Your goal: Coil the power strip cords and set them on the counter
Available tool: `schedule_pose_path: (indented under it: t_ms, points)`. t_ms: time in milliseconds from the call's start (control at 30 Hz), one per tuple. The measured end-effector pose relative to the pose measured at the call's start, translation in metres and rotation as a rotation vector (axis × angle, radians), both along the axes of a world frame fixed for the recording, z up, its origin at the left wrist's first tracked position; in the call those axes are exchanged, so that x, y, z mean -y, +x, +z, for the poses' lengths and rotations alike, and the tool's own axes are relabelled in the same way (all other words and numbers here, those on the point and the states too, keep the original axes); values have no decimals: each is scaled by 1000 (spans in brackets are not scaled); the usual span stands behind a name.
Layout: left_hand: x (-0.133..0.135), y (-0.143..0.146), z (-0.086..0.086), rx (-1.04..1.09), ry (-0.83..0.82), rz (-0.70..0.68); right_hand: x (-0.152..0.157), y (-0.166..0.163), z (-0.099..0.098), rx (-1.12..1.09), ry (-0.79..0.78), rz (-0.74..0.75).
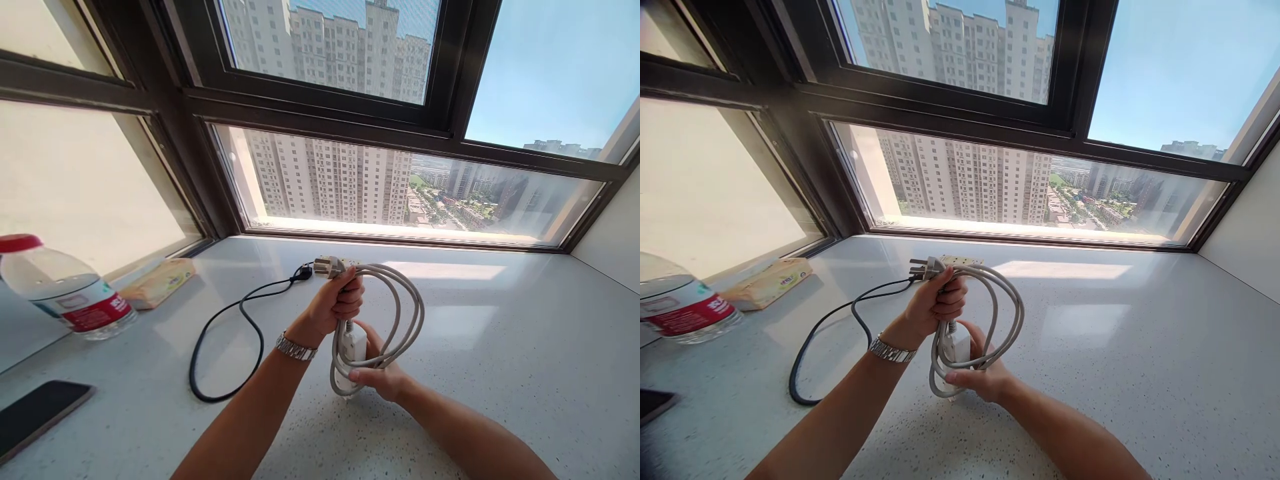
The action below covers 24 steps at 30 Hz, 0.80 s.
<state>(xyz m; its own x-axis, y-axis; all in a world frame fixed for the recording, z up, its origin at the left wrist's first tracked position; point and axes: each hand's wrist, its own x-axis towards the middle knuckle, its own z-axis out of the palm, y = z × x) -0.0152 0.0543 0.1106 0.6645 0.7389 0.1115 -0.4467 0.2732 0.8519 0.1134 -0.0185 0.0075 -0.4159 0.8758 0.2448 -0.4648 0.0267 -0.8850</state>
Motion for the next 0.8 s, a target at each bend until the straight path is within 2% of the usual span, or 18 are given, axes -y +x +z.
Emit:
schedule_pose_path:
  t_ms: [133,267,367,567,667,800]
  points:
    - [-3,7,-2,52,-78,1,0,3,0,27,-81,-78]
    - [-17,14,-12,-31,-295,96,-3,3,-6,-50,-281,5]
    - [-32,17,-32,-154,-415,202,-6,3,-9,-92,-395,40]
    - [-48,18,-76,-298,-458,274,-20,16,-7,-92,-594,22]
    - [-47,21,-85,-353,-456,246,-25,35,-4,-134,-602,-16]
    - [-40,27,-87,-434,-414,193,-21,84,7,-228,-525,-209]
